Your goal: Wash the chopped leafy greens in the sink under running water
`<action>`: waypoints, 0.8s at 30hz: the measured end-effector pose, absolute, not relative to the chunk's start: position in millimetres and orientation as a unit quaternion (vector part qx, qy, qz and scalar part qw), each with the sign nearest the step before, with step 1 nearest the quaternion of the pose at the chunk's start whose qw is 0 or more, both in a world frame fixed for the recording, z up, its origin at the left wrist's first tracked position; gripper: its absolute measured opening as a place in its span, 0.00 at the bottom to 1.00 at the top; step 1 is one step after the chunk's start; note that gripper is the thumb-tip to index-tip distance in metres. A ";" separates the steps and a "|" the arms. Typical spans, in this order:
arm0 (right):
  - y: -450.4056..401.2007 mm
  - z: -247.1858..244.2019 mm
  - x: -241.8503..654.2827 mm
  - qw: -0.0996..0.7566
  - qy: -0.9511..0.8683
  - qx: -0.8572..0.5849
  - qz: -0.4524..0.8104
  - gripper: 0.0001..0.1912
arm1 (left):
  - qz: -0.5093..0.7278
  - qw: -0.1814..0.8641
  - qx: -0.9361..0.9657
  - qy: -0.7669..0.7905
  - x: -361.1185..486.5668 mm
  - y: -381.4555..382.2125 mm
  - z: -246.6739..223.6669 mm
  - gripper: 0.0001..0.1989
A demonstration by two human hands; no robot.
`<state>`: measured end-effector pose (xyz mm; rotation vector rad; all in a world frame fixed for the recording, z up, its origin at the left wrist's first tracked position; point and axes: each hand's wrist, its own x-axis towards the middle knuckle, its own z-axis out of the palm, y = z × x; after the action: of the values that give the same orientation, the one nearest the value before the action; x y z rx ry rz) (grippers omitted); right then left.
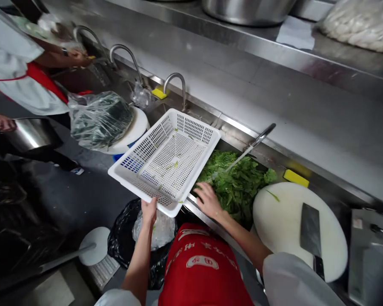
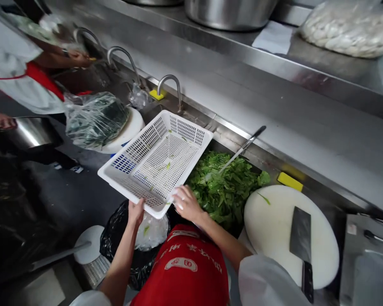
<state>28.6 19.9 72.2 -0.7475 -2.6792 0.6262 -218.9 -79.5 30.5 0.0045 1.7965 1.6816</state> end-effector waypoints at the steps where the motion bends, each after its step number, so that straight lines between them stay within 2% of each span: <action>1: 27.3 65.4 52.6 0.155 -0.895 -0.358 0.218 0.19 | 0.645 0.327 0.008 0.691 -220.9 -73.7 28.5 0.23; 4: 53.2 36.9 132.8 0.109 -0.699 -0.677 0.203 0.30 | 0.644 0.324 0.025 0.692 -224.9 -60.7 23.9 0.22; 7: 74.7 5.6 194.3 0.024 -0.475 -0.823 0.309 0.47 | 0.641 0.331 0.033 0.691 -226.7 -52.6 20.6 0.23; 10: 89.7 -19.2 209.3 -0.029 -0.368 -0.842 0.393 0.53 | 0.639 0.338 0.048 0.689 -227.3 -47.3 19.3 0.25; 13: 102.6 -35.9 181.7 -0.072 -0.347 -0.853 0.383 0.53 | 0.632 0.333 0.062 0.697 -225.6 -43.9 21.1 0.24; 16: 112.9 -44.7 134.8 -0.078 -0.366 -0.840 0.393 0.55 | 0.623 0.320 0.066 0.711 -222.0 -41.6 25.2 0.23; 21: 130.9 -33.6 84.0 -0.073 -0.456 -0.760 0.457 0.58 | 0.597 0.318 0.071 0.733 -219.9 -39.6 30.6 0.20; 24: 140.1 -7.9 97.1 -0.130 -0.507 -0.721 0.454 0.57 | 0.587 0.324 0.078 0.738 -220.0 -39.8 32.4 0.20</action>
<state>97.1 140.1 -7.9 -2.4734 -1.7406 1.5576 -220.0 -39.8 32.4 0.2035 1.9348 1.5408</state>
